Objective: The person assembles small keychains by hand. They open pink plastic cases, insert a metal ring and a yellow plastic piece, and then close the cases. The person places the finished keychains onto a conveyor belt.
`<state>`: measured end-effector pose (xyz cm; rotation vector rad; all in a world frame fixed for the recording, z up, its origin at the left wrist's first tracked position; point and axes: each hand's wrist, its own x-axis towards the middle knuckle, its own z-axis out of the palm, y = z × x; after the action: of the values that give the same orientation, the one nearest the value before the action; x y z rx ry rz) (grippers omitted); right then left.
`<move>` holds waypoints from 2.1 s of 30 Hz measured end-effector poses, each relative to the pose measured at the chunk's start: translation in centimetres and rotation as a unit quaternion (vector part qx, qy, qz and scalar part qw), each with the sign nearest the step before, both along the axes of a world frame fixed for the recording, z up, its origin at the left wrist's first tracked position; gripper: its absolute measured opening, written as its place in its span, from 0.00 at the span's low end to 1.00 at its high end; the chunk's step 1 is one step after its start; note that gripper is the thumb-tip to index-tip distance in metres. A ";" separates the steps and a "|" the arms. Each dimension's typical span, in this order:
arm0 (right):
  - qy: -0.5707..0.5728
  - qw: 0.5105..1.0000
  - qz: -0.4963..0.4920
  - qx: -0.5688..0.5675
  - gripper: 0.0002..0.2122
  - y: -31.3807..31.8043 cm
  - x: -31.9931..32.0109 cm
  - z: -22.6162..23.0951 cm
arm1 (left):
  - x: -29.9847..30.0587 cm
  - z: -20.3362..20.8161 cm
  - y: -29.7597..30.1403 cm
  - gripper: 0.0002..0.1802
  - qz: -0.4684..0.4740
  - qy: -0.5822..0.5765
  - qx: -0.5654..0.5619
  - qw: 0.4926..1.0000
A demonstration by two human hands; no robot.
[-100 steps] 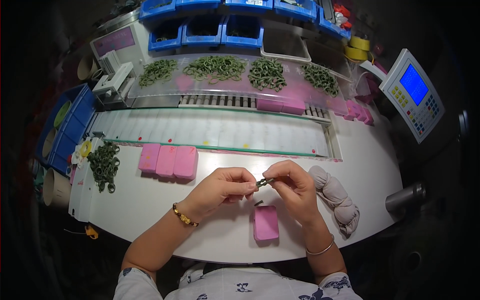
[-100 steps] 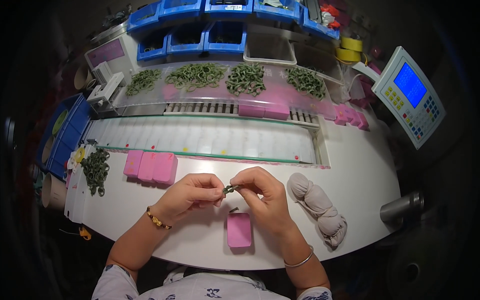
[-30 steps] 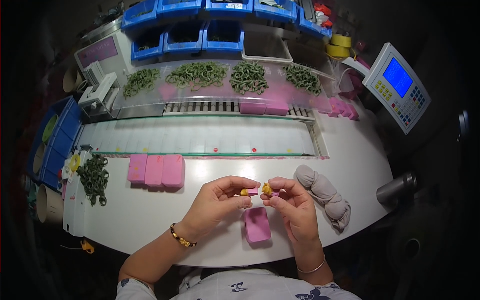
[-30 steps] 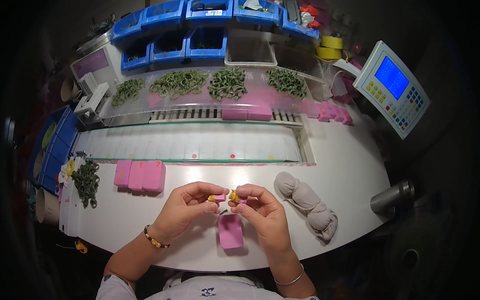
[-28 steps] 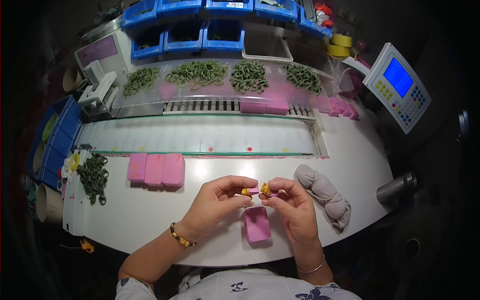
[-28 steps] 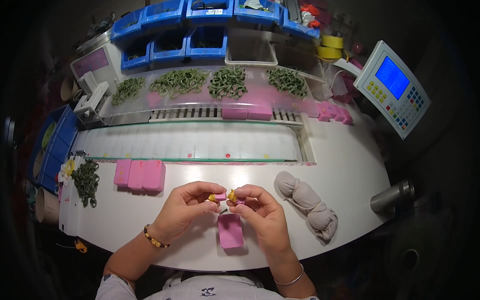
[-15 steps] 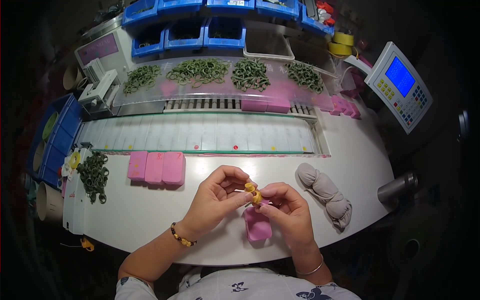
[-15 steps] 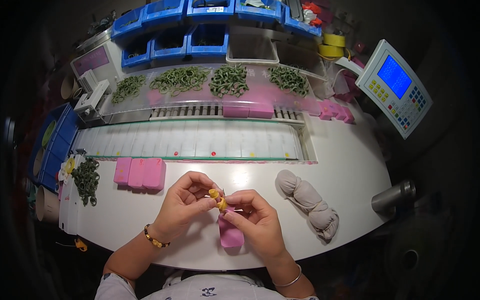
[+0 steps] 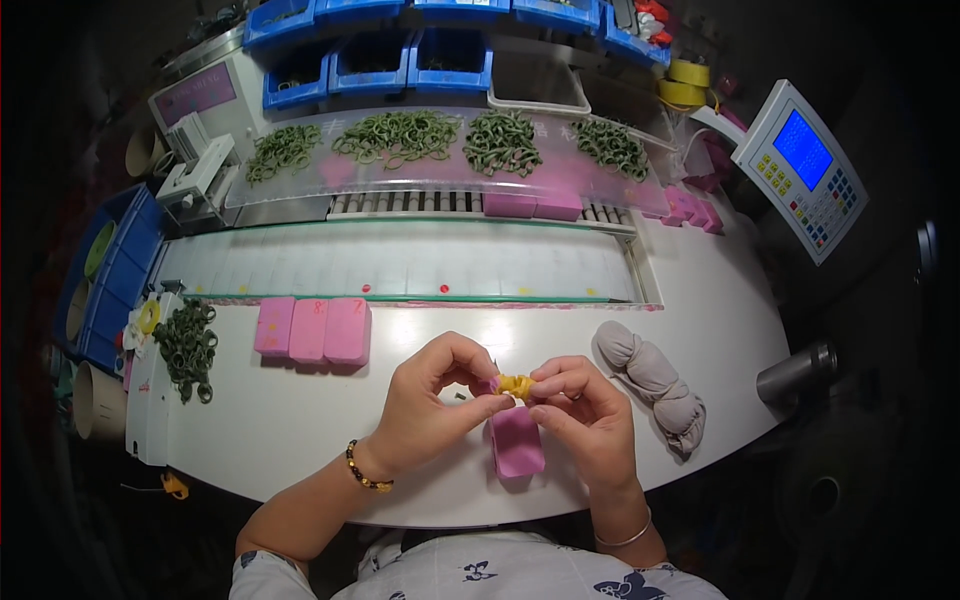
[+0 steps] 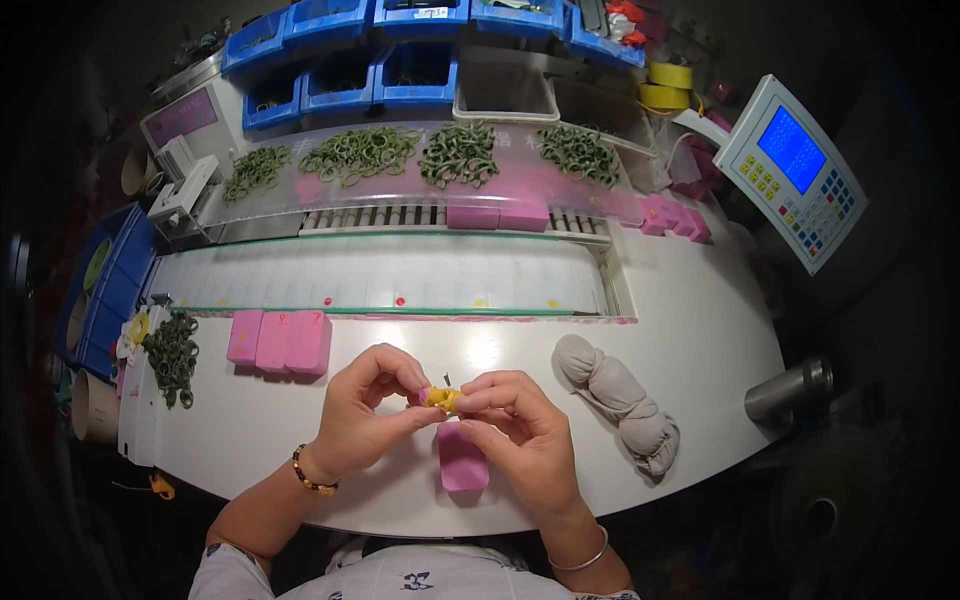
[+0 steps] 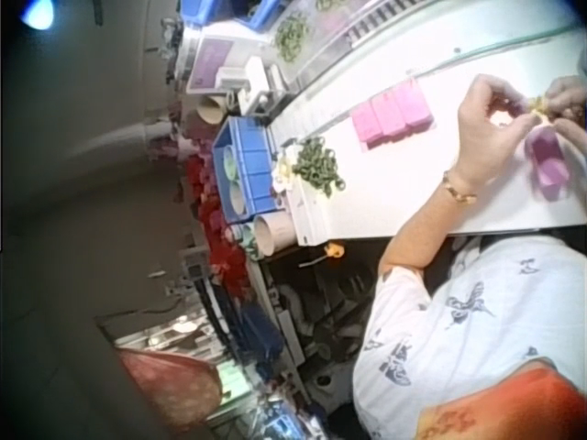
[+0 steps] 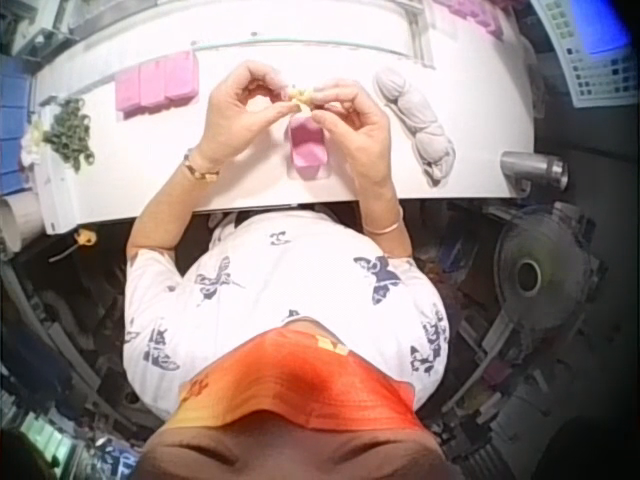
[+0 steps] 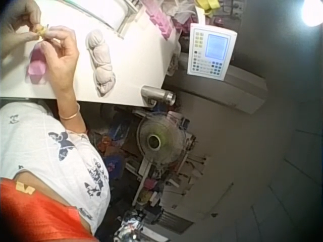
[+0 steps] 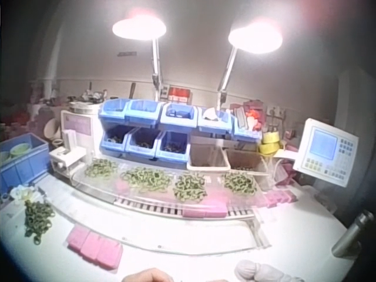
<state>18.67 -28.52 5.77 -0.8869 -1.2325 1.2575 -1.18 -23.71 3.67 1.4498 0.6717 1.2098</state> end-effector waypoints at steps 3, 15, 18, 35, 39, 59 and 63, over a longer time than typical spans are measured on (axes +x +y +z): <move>-0.029 0.999 0.001 0.020 0.11 0.0 0.1 0.1 | -0.1 -0.2 0.0 0.15 0.022 0.050 0.098 0.994; -0.235 0.961 0.054 0.139 0.13 0.4 2.2 2.0 | -0.8 1.1 -0.3 0.17 -0.106 0.072 0.092 0.987; -0.230 0.959 0.040 0.161 0.13 0.3 1.8 1.9 | -0.9 1.0 -0.2 0.17 -0.127 0.010 0.014 0.992; -0.240 0.970 -0.026 0.041 0.21 0.0 -1.0 1.2 | 0.4 0.5 -0.4 0.19 0.038 0.112 0.203 0.972; -0.310 0.942 -0.055 0.116 0.20 -0.2 -1.6 0.9 | 0.6 0.5 -0.7 0.21 0.065 0.214 0.309 0.924; -0.527 0.819 -0.171 0.151 0.14 3.4 9.8 -0.7 | 0.0 0.1 0.4 0.18 -0.003 0.280 0.136 0.950; -0.532 0.810 -0.194 0.155 0.12 2.1 10.6 0.3 | 0.1 -0.4 1.5 0.20 -0.054 0.331 0.276 0.901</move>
<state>29.24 -26.42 6.08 -1.5738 -1.8967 0.1128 -1.07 -22.25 3.29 2.3987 0.7057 0.8301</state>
